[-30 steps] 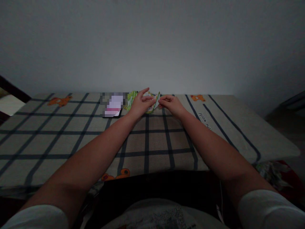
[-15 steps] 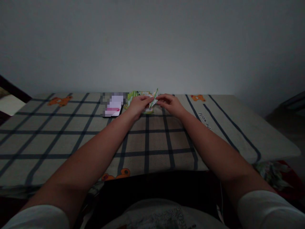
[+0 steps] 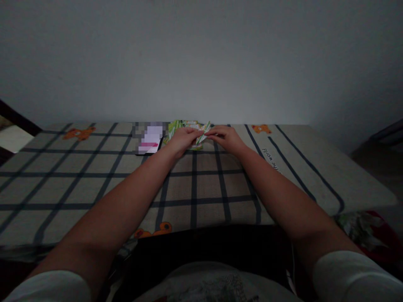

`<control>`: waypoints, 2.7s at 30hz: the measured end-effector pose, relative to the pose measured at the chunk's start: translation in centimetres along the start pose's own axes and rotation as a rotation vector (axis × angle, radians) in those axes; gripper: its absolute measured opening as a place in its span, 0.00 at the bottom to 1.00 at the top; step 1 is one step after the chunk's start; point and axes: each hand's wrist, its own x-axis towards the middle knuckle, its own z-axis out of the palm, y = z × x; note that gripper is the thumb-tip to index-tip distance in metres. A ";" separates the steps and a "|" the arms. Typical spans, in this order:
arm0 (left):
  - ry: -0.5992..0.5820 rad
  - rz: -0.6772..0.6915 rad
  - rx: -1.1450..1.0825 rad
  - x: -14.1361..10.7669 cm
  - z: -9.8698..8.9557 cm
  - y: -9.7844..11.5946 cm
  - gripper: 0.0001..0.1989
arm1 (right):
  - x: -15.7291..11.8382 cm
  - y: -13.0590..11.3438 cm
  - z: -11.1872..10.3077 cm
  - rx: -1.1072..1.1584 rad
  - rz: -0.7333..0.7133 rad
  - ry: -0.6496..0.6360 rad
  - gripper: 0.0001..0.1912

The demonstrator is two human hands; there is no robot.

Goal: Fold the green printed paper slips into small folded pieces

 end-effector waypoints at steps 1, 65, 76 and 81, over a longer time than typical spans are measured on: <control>0.000 0.001 0.000 -0.1 0.0 0.0 0.15 | 0.0 0.0 -0.1 -0.015 -0.004 -0.002 0.07; 0.025 0.012 -0.061 -0.7 0.9 0.1 0.10 | 0.0 -0.7 1.5 0.644 0.541 0.136 0.15; 0.078 0.077 -0.018 -0.3 1.3 -0.7 0.12 | 0.0 -1.1 1.2 0.397 0.436 0.147 0.12; 0.104 0.058 0.069 -0.5 1.0 -0.1 0.11 | 0.0 -0.9 1.3 0.435 0.433 0.109 0.13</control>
